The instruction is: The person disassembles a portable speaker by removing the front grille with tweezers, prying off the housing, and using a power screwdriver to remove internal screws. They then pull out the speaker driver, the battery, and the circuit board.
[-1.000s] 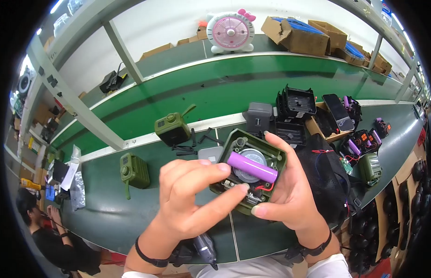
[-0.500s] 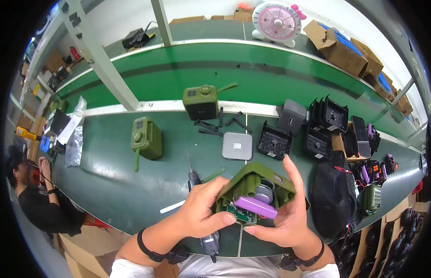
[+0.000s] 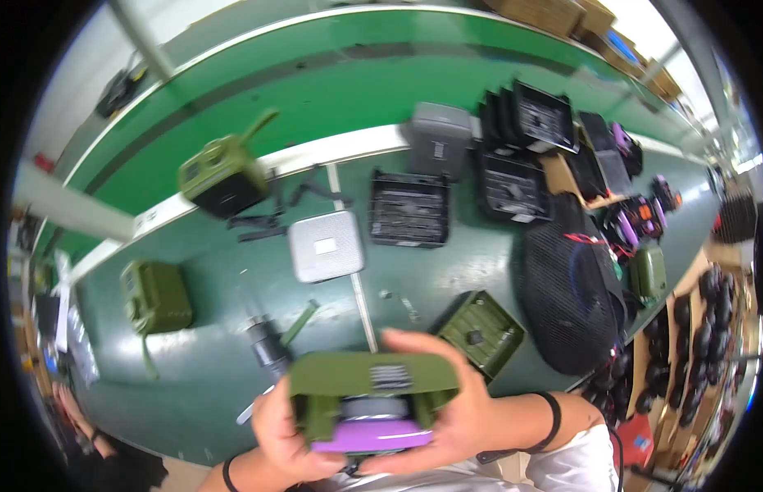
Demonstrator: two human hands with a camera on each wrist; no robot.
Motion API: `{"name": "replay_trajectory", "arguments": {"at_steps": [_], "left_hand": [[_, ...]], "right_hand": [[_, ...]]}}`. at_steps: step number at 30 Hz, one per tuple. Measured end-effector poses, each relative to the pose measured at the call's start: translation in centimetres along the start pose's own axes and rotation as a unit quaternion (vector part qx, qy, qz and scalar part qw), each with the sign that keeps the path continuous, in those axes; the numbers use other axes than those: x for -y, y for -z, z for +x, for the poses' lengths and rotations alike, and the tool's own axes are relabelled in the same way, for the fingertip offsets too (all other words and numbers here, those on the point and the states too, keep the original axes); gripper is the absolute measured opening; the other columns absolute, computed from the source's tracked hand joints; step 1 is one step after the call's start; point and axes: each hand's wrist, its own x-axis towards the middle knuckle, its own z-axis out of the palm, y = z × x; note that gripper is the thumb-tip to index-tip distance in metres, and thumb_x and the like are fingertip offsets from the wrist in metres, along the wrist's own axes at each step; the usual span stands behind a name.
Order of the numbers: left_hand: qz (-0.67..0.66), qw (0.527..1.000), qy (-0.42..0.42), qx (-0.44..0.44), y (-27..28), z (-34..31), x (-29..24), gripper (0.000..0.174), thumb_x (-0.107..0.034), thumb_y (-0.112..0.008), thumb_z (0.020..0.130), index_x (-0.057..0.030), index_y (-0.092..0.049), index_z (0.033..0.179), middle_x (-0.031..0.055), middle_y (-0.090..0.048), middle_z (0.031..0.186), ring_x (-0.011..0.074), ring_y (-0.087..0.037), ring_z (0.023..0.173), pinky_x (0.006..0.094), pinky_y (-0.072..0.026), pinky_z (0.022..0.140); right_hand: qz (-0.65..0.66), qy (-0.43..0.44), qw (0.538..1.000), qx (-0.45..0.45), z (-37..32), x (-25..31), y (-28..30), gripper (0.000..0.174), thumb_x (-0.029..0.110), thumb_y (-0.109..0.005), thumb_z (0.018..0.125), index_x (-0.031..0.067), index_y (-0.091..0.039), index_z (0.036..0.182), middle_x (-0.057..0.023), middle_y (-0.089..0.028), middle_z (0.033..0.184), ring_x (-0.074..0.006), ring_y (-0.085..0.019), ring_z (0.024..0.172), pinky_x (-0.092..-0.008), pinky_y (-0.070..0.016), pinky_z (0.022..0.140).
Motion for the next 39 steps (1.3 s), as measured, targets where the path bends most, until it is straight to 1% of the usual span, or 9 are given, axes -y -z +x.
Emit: {"name": "replay_trajectory", "arguments": {"at_steps": [2,6,10,12,14,17,19,24,39], "left_hand": [[-0.109,0.986,0.126,0.004,0.8,-1.7,0.5,0.101,-0.074,-0.073,0.081,0.0066,-0.046,0.135,0.017,-0.065,0.121,0.0258,-0.069,0.104,0.0421,-0.0598,0.09],[-0.001,0.995,0.069,-0.071,1.3,-2.4,2.0,0.092,-0.073,-0.063,0.09,0.005,-0.045,0.134,0.0182,-0.064,0.12,0.0258,-0.069,0.098,0.0435,-0.0572,0.091],[0.084,0.991,0.036,0.097,2.3,0.4,0.8,0.094,-0.081,-0.041,0.095,0.0073,-0.055,0.121,0.0175,-0.065,0.113,0.0232,-0.066,0.103,0.0377,-0.0543,0.09],[-0.081,0.994,-0.066,-0.033,-0.8,1.4,2.2,0.08,-0.059,-0.046,0.103,0.0175,-0.057,0.125,0.0145,-0.071,0.093,0.022,-0.07,0.083,0.0319,-0.0548,0.075],[-0.119,0.992,-0.003,0.035,-0.2,2.0,0.0,0.063,-0.045,-0.061,0.101,0.0123,-0.061,0.126,0.0117,-0.071,0.091,0.0178,-0.069,0.082,0.0305,-0.055,0.072],[0.096,0.986,-0.086,0.102,0.9,3.1,-1.3,0.046,-0.021,-0.085,0.079,-0.0017,-0.071,0.118,0.0057,-0.071,0.082,0.0172,-0.068,0.073,0.0295,-0.0544,0.068],[0.143,0.978,-0.114,0.097,0.7,3.3,-1.9,0.037,-0.019,-0.085,0.079,-0.0009,-0.071,0.109,0.0072,-0.069,0.077,0.0201,-0.066,0.069,0.0309,-0.0527,0.066],[0.25,0.938,-0.136,0.196,0.0,4.3,-3.2,0.037,-0.025,-0.084,0.08,-0.0087,-0.07,0.11,0.0038,-0.067,0.093,0.0246,-0.064,0.086,0.0373,-0.0508,0.076],[0.449,0.766,-0.194,0.417,-7.6,9.5,-3.5,0.043,-0.016,-0.083,0.077,-0.0147,-0.067,0.118,0.0082,-0.065,0.111,0.0312,-0.066,0.1,0.044,-0.0543,0.086]], "right_hand": [[0.078,-0.068,0.995,-0.005,-0.1,0.1,-0.4,0.114,0.034,-0.1,0.067,-0.0058,-0.034,0.15,-0.0175,-0.066,0.127,-0.0261,-0.071,0.109,-0.0348,-0.057,0.093],[0.103,-0.126,0.987,0.018,0.3,0.1,0.1,0.109,0.033,-0.096,0.073,-0.0036,-0.03,0.151,-0.0205,-0.066,0.124,-0.0295,-0.073,0.106,-0.0351,-0.0586,0.088],[0.256,-0.21,0.943,0.017,1.1,0.1,0.8,0.115,0.017,-0.096,0.073,0.001,-0.019,0.157,-0.0172,-0.047,0.147,-0.024,-0.059,0.126,-0.036,-0.0571,0.094],[0.137,-0.136,0.981,-0.002,1.0,-0.5,2.4,0.114,0.03,-0.091,0.078,0.0037,-0.014,0.158,-0.0133,-0.067,0.11,-0.0201,-0.071,0.087,-0.0326,-0.0557,0.069],[0.269,-0.155,0.946,-0.097,1.2,0.8,4.1,0.117,0.017,-0.095,0.072,0.0063,-0.017,0.159,-0.0129,-0.046,0.147,-0.024,-0.054,0.133,-0.0352,-0.0554,0.096],[0.274,-0.161,0.922,-0.222,0.3,1.6,6.8,0.095,0.018,-0.086,0.08,0.0031,-0.028,0.154,-0.0148,-0.055,0.141,-0.0277,-0.059,0.129,-0.0412,-0.0572,0.099],[0.234,-0.174,0.918,-0.268,-1.6,0.2,8.8,0.076,0.025,-0.075,0.092,0.0021,-0.034,0.152,-0.0166,-0.061,0.131,-0.0223,-0.072,0.099,-0.0295,-0.063,0.064],[0.248,-0.202,0.899,-0.301,-7.8,2.0,10.9,0.082,0.036,-0.077,0.091,-0.0033,-0.036,0.15,-0.0194,-0.066,0.12,-0.0249,-0.073,0.09,-0.0322,-0.0627,0.06],[0.29,-0.26,0.887,-0.25,-14.3,1.8,7.9,0.075,0.009,-0.075,0.084,-0.0004,-0.036,0.147,-0.0118,-0.06,0.131,-0.0171,-0.064,0.111,-0.0302,-0.0588,0.082]]}}
